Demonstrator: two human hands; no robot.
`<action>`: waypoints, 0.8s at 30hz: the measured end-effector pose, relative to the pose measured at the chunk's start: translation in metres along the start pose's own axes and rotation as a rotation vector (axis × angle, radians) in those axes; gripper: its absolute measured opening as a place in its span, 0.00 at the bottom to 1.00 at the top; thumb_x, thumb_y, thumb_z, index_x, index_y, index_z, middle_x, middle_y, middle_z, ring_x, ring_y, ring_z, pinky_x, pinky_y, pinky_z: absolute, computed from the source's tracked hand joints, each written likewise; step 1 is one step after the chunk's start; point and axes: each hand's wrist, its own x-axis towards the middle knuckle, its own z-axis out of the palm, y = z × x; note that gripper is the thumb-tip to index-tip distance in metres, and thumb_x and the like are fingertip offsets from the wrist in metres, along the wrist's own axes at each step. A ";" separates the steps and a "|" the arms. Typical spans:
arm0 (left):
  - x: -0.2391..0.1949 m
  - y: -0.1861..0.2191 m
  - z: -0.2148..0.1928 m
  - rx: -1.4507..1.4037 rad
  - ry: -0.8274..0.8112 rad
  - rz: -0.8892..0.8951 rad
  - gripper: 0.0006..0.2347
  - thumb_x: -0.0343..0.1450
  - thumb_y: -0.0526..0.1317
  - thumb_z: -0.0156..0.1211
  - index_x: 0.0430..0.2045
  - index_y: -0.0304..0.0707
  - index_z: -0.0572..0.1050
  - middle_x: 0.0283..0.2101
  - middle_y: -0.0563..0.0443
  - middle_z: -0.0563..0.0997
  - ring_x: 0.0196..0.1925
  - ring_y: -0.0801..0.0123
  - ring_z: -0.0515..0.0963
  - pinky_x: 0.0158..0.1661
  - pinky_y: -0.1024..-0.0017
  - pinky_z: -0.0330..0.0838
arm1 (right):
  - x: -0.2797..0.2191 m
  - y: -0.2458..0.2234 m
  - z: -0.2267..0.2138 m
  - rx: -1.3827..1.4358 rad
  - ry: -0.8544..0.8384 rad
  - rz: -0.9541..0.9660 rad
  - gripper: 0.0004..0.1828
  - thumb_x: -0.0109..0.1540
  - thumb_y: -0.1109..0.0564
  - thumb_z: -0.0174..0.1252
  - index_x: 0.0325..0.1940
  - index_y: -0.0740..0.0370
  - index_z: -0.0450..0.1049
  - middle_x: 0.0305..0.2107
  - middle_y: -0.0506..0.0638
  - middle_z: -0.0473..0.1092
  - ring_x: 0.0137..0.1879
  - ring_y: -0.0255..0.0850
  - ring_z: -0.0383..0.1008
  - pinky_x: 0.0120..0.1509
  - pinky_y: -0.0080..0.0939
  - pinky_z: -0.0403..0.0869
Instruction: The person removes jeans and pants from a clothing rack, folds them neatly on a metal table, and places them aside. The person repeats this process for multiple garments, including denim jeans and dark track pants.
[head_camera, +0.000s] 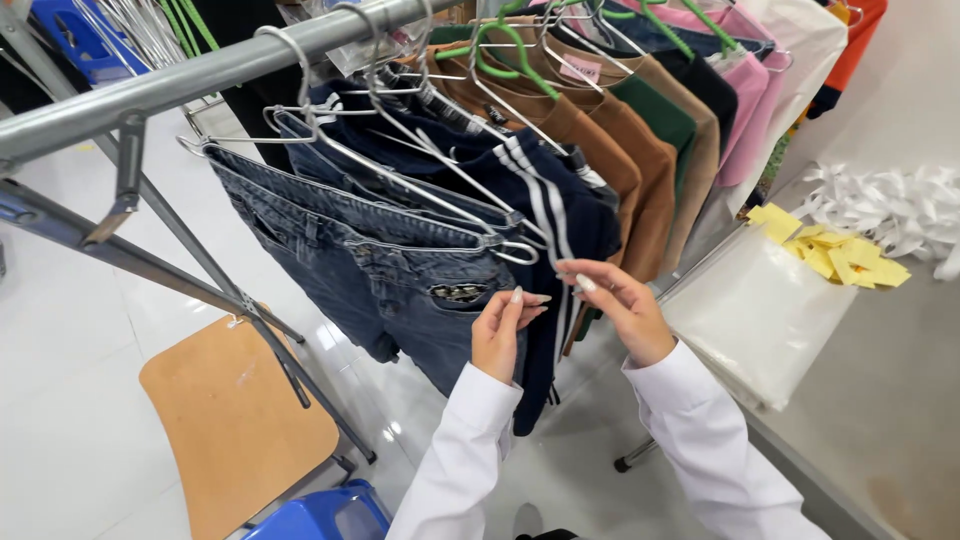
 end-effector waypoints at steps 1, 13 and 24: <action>0.000 0.013 -0.003 0.002 -0.007 -0.006 0.11 0.77 0.43 0.53 0.34 0.37 0.81 0.38 0.46 0.86 0.42 0.68 0.86 0.47 0.73 0.78 | 0.004 0.001 0.009 0.000 0.009 0.003 0.18 0.66 0.58 0.54 0.60 0.66 0.75 0.49 0.58 0.77 0.58 0.41 0.76 0.61 0.40 0.75; 0.046 0.087 -0.070 -0.007 -0.223 0.193 0.08 0.77 0.39 0.56 0.36 0.33 0.80 0.37 0.41 0.86 0.40 0.64 0.86 0.48 0.68 0.80 | 0.068 0.063 0.057 0.310 -0.116 0.035 0.31 0.71 0.43 0.41 0.61 0.73 0.72 0.56 0.58 0.74 0.60 0.41 0.74 0.59 0.47 0.75; 0.077 0.129 -0.073 -0.029 -0.479 -0.173 0.18 0.77 0.49 0.55 0.49 0.29 0.67 0.14 0.35 0.78 0.06 0.61 0.73 0.07 0.73 0.66 | 0.084 0.098 0.032 0.123 -0.426 0.058 0.64 0.46 0.06 0.31 0.44 0.70 0.71 0.29 0.58 0.73 0.34 0.40 0.71 0.40 0.34 0.69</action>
